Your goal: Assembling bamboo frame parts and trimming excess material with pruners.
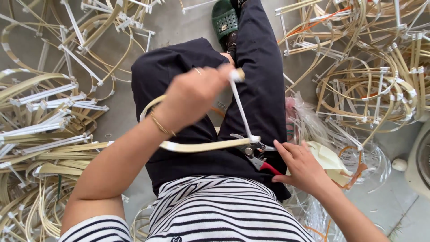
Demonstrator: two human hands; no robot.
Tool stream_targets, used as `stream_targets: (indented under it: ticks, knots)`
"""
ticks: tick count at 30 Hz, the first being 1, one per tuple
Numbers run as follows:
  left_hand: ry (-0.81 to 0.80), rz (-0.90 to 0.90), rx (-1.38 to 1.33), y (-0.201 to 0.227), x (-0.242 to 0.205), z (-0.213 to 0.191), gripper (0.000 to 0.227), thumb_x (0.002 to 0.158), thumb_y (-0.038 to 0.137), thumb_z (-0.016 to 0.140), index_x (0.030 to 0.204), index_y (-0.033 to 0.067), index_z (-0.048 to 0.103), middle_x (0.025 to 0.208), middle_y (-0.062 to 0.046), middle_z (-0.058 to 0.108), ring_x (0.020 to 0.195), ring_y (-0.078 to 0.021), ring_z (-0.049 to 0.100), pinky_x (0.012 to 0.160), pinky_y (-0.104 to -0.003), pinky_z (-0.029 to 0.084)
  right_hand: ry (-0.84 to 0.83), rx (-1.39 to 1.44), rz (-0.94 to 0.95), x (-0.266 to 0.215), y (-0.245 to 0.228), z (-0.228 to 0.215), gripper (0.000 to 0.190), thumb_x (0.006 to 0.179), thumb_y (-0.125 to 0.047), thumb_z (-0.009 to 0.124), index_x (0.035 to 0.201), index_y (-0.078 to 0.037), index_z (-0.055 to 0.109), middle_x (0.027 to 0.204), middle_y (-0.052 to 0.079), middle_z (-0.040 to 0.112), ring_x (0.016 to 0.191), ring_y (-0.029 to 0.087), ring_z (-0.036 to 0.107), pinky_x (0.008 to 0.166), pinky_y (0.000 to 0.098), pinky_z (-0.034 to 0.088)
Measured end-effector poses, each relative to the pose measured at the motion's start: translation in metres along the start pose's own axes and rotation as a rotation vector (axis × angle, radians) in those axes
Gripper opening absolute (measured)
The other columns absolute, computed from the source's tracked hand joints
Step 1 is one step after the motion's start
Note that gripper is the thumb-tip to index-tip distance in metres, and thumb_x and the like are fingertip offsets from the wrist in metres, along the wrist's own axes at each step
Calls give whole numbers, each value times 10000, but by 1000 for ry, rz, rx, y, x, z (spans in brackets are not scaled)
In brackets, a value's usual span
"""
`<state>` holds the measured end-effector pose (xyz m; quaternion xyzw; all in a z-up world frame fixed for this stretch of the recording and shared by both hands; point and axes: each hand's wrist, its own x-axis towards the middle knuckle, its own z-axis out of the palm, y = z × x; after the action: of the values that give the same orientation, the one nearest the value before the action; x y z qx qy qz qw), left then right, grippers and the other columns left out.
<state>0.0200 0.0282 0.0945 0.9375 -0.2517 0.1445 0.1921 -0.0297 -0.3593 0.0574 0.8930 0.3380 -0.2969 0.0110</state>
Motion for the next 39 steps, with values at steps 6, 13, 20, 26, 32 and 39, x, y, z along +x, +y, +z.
stream_targets:
  ticks: [6,13,20,26,32,39]
  knots:
    - [49,-631,-920,-38,-17,1,247,1034,40,565,1254,77,673,888,-26,746,654,-57,660,546,-199,530,-202,339,69,-12,62,21,852,720,-300,768,1509,-210,461,1316,88,586,1160,273,626,932,359,539]
    - [-126,-748,-1543,12,-35,28,183,1100,182,538,1135,51,662,833,2,734,601,-14,604,514,-180,482,-258,1641,334,-2,49,58,573,885,-137,700,1385,46,488,1060,223,578,923,378,543,679,535,388]
    - [-432,-814,-1540,41,-28,24,253,1071,205,502,1252,82,628,794,26,654,533,-19,540,469,-185,456,-222,1146,48,25,-23,-56,883,769,-82,743,1560,-141,357,1479,81,550,1382,199,497,1139,359,338]
    - [-514,-859,-1403,50,-22,25,281,1035,163,489,1299,120,575,786,-5,653,502,-41,535,460,-209,474,-94,1030,-109,24,-24,-47,961,781,-57,746,1601,-128,250,1566,133,429,1452,262,417,1174,379,281]
    - [-548,-822,-1397,61,-33,45,221,1046,132,496,1231,74,603,776,-12,661,524,-54,546,489,-212,485,-36,946,-147,22,-21,-37,946,779,-60,769,1582,-118,273,1518,154,421,1427,292,412,1161,389,292]
    - [-549,-945,-1579,71,-50,74,211,1032,129,489,1205,84,601,713,-8,612,475,-41,491,424,-204,415,-99,1063,-15,22,-21,-24,995,722,-104,775,1568,-122,252,1381,125,520,1292,258,530,1080,374,386]
